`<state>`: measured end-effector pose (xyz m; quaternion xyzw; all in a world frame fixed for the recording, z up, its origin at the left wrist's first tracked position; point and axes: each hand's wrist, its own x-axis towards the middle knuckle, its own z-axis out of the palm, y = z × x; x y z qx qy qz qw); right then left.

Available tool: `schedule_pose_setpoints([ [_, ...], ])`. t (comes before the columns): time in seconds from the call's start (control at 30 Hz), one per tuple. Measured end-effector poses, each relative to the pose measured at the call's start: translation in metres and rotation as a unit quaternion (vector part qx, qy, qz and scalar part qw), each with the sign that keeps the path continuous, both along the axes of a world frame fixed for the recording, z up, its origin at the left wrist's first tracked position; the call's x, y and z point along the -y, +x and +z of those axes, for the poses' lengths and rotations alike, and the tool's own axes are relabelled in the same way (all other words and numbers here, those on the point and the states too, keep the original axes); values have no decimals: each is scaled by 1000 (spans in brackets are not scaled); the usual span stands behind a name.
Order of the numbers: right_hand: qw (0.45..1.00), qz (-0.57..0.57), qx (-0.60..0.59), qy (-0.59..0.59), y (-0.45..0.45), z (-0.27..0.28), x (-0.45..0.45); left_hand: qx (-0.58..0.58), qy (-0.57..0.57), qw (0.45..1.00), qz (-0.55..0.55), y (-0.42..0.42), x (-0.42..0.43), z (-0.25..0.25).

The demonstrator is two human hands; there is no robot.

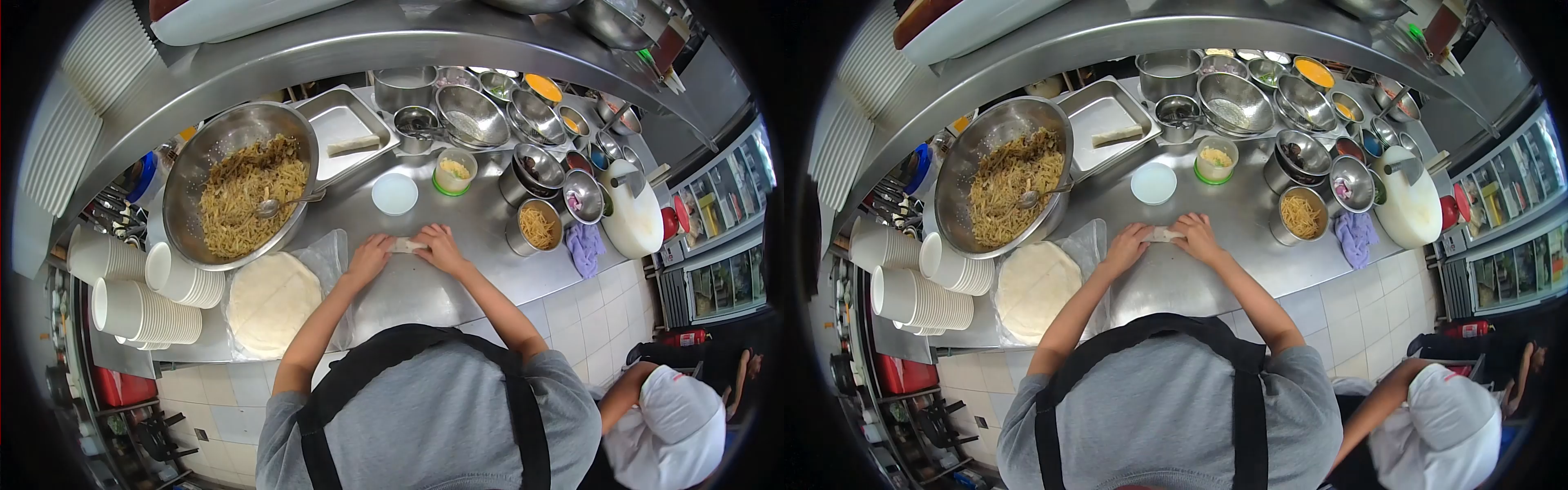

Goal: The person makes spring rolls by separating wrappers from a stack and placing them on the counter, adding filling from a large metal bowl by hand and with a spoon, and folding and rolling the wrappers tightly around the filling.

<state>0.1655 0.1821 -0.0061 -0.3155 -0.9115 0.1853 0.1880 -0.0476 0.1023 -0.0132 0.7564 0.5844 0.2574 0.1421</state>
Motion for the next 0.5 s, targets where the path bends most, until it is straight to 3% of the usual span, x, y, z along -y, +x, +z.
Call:
schedule_pose_setpoints([
  [0.1, 999, 14, 7, -52, 0, -4, -19, 92, -85, 992, -25, -9, -14, 15],
  [0.23, 983, 23, 8, -184, -3, 6, -35, 79, -105, 988, -78, -28, -35, 0],
  [0.43, 964, -2, 3, -267, -6, -11, -64, 15, -116, 991, -60, -39, -54, -4],
  [0.5, 988, -32, 21, -148, -5, -10, -58, 0, -79, 996, -32, -37, -58, 0],
])
